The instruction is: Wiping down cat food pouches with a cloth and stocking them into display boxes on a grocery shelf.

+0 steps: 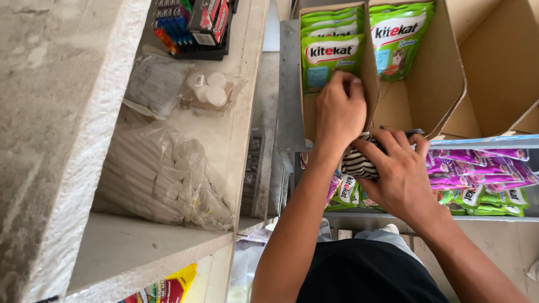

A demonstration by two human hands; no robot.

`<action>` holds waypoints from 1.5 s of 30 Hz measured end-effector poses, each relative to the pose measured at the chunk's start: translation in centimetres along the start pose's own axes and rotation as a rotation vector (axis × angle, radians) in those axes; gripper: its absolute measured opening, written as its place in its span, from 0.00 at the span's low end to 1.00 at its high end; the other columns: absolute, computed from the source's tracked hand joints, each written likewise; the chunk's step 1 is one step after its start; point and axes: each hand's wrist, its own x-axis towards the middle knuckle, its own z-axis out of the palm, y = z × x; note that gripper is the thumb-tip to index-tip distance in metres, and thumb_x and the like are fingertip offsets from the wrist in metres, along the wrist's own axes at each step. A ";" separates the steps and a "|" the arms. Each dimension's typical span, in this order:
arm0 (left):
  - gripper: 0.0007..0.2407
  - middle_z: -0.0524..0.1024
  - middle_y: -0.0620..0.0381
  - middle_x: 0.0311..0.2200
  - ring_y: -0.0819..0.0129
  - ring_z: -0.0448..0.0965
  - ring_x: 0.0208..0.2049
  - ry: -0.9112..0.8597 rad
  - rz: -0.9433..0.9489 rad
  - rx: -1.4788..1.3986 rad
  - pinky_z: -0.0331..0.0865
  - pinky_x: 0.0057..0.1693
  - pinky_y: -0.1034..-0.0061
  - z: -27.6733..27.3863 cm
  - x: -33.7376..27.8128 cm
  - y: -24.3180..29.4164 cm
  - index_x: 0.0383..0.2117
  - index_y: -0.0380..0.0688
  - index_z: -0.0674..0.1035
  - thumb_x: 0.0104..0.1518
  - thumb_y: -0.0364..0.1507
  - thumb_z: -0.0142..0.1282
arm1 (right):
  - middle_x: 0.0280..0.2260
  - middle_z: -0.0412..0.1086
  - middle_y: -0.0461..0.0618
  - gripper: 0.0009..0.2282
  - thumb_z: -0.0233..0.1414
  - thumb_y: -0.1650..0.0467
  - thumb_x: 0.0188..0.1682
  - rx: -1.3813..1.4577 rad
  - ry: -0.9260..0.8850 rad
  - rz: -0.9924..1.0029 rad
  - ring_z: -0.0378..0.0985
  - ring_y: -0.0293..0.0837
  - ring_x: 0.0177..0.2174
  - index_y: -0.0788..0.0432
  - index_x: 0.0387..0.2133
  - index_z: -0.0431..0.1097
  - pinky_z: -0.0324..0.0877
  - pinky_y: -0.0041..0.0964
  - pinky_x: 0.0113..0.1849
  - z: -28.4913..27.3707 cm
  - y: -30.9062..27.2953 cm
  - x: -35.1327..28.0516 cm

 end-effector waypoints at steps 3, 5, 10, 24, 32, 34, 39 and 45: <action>0.12 0.82 0.40 0.40 0.41 0.81 0.51 0.018 -0.028 0.017 0.74 0.56 0.52 0.3 1.3 0.4 0.42 0.49 0.79 0.61 0.38 0.47 | 0.46 0.71 0.51 0.23 0.63 0.62 0.35 0.004 -0.016 0.018 0.73 0.51 0.49 0.46 0.47 0.72 0.51 0.50 0.47 0.0 0.2 0.0; 0.11 0.83 0.40 0.41 0.41 0.81 0.51 0.024 -0.027 0.024 0.74 0.55 0.52 -0.1 1.5 1.3 0.42 0.50 0.79 0.62 0.37 0.47 | 0.46 0.71 0.50 0.25 0.63 0.61 0.33 0.003 -0.022 0.027 0.73 0.51 0.50 0.45 0.47 0.72 0.52 0.50 0.48 -0.3 0.3 0.1; 0.13 0.83 0.43 0.42 0.43 0.81 0.52 0.015 -0.095 0.006 0.74 0.56 0.54 -1.5 0.7 2.2 0.42 0.51 0.80 0.61 0.39 0.46 | 0.47 0.71 0.50 0.26 0.65 0.61 0.31 0.037 -0.044 0.049 0.72 0.51 0.50 0.44 0.48 0.72 0.52 0.50 0.47 -0.3 0.0 0.2; 0.15 0.83 0.48 0.39 0.50 0.83 0.43 -0.003 0.102 0.000 0.75 0.51 0.58 -2.0 -2.3 2.4 0.50 0.51 0.75 0.61 0.40 0.46 | 0.55 0.65 0.58 0.31 0.61 0.65 0.30 0.164 -0.182 0.038 0.67 0.56 0.52 0.52 0.53 0.71 0.52 0.57 0.52 -1.8 0.9 -0.7; 0.11 0.78 0.61 0.44 0.71 0.79 0.41 0.078 0.584 -0.223 0.73 0.53 0.76 -5.2 -11.9 6.6 0.55 0.49 0.70 0.68 0.25 0.52 | 0.63 0.63 0.63 0.30 0.54 0.69 0.41 1.083 0.085 0.452 0.69 0.54 0.60 0.67 0.61 0.60 0.63 0.49 0.69 -3.3 13.7 -13.1; 0.04 0.78 0.55 0.34 0.70 0.75 0.30 -0.228 0.620 -0.350 0.70 0.40 0.79 -5.6 -13.2 7.2 0.40 0.38 0.76 0.63 0.22 0.50 | 0.31 0.72 0.37 0.06 0.51 0.67 0.61 1.341 0.354 0.896 0.69 0.26 0.24 0.49 0.34 0.71 0.65 0.15 0.32 -1.7 24.8 -33.7; 0.03 0.80 0.56 0.32 0.70 0.72 0.27 -0.464 0.556 -0.211 0.66 0.35 0.79 -0.7 -14.4 4.6 0.32 0.34 0.78 0.59 0.22 0.52 | 0.32 0.72 0.38 0.06 0.50 0.67 0.61 1.307 0.435 0.997 0.70 0.27 0.25 0.50 0.35 0.71 0.65 0.17 0.33 -2.8 21.3 -36.8; 0.07 0.84 0.50 0.32 0.64 0.82 0.28 -0.610 0.437 0.105 0.74 0.34 0.75 10.1 -12.8 -4.4 0.37 0.34 0.81 0.59 0.25 0.53 | 0.34 0.72 0.39 0.06 0.49 0.66 0.62 1.365 0.509 1.089 0.70 0.30 0.27 0.50 0.35 0.71 0.65 0.20 0.35 -2.5 13.9 -38.1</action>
